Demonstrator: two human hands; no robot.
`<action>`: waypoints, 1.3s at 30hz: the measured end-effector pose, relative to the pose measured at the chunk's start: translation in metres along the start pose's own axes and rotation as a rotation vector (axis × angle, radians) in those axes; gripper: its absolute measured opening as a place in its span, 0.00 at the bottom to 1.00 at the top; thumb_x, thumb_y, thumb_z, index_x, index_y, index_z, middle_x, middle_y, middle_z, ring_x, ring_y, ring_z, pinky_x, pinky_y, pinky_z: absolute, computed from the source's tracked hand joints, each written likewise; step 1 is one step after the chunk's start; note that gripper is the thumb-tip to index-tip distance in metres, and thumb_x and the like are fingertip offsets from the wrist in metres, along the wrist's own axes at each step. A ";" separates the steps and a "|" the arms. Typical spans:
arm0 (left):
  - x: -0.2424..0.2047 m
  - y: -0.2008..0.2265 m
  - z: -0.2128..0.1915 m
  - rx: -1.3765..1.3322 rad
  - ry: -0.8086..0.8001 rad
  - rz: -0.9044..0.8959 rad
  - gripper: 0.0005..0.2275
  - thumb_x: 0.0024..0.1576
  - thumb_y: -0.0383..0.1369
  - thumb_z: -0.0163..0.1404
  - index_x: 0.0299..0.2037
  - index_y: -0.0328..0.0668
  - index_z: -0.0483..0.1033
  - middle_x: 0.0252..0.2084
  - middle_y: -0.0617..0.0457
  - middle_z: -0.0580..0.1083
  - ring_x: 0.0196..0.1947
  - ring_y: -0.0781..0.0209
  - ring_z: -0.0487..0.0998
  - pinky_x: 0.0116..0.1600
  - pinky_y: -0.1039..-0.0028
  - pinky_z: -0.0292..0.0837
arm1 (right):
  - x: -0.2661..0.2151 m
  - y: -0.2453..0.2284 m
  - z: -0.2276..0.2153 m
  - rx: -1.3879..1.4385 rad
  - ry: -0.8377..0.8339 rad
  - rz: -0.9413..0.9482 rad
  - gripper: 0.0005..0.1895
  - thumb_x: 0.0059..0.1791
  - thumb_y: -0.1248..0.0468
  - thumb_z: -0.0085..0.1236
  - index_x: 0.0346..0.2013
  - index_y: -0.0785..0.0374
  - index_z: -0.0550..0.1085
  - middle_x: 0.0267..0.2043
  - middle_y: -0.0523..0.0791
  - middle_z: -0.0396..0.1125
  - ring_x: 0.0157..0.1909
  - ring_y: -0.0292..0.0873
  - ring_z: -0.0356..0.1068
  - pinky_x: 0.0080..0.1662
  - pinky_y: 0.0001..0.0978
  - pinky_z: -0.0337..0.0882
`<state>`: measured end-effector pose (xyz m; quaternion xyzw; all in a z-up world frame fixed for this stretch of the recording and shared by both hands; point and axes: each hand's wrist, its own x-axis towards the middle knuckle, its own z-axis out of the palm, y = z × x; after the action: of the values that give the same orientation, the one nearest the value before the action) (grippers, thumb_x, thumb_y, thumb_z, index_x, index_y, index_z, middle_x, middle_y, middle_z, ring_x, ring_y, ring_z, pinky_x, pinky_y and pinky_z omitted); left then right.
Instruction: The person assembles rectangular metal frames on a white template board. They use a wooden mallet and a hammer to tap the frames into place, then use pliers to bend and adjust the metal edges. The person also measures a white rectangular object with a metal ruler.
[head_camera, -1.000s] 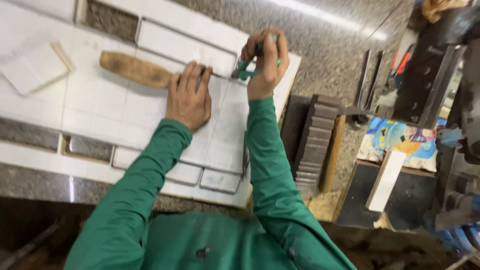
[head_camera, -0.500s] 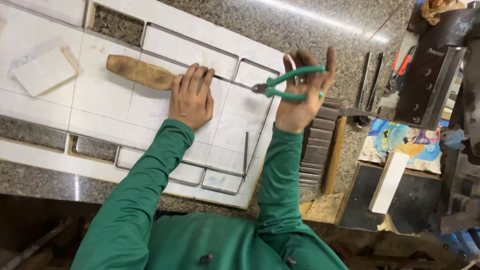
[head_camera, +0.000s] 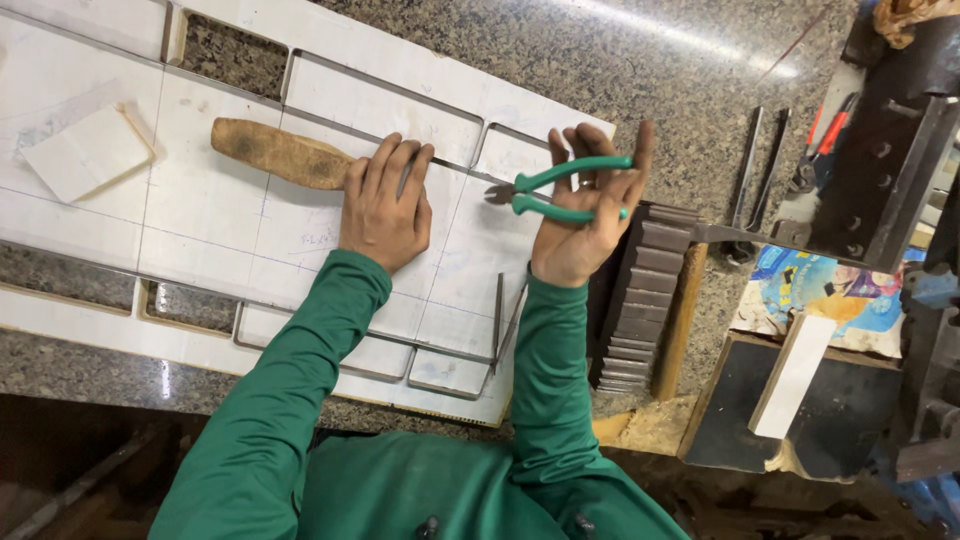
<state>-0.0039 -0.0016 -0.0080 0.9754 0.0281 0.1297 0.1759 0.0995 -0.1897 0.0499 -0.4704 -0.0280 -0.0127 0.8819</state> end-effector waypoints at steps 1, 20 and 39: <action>0.000 0.000 0.000 0.005 0.001 0.001 0.27 0.55 0.29 0.51 0.68 0.37 0.69 0.66 0.46 0.68 0.72 0.51 0.62 0.68 0.58 0.57 | 0.004 0.002 0.002 -0.007 -0.008 -0.011 0.31 0.63 0.51 0.44 0.78 0.57 0.51 0.61 0.56 0.66 0.62 0.55 0.69 0.70 0.62 0.68; 0.004 -0.002 -0.005 -0.062 -0.029 -0.026 0.27 0.56 0.28 0.52 0.69 0.36 0.69 0.66 0.46 0.68 0.72 0.51 0.63 0.68 0.59 0.59 | 0.023 0.033 0.022 -0.227 -0.214 -0.039 0.14 0.66 0.56 0.46 0.63 0.60 0.66 0.49 0.50 0.68 0.53 0.47 0.71 0.70 0.60 0.70; 0.003 -0.005 0.000 -0.041 -0.002 -0.002 0.26 0.55 0.29 0.51 0.67 0.35 0.70 0.66 0.45 0.68 0.71 0.50 0.63 0.67 0.58 0.59 | 0.052 0.027 0.002 -0.457 -0.079 -0.225 0.13 0.58 0.66 0.60 0.54 0.69 0.71 0.45 0.50 0.70 0.34 0.47 0.76 0.38 0.48 0.83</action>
<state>-0.0011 0.0033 -0.0091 0.9717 0.0264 0.1292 0.1959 0.1526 -0.1728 0.0322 -0.6514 -0.1109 -0.0983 0.7441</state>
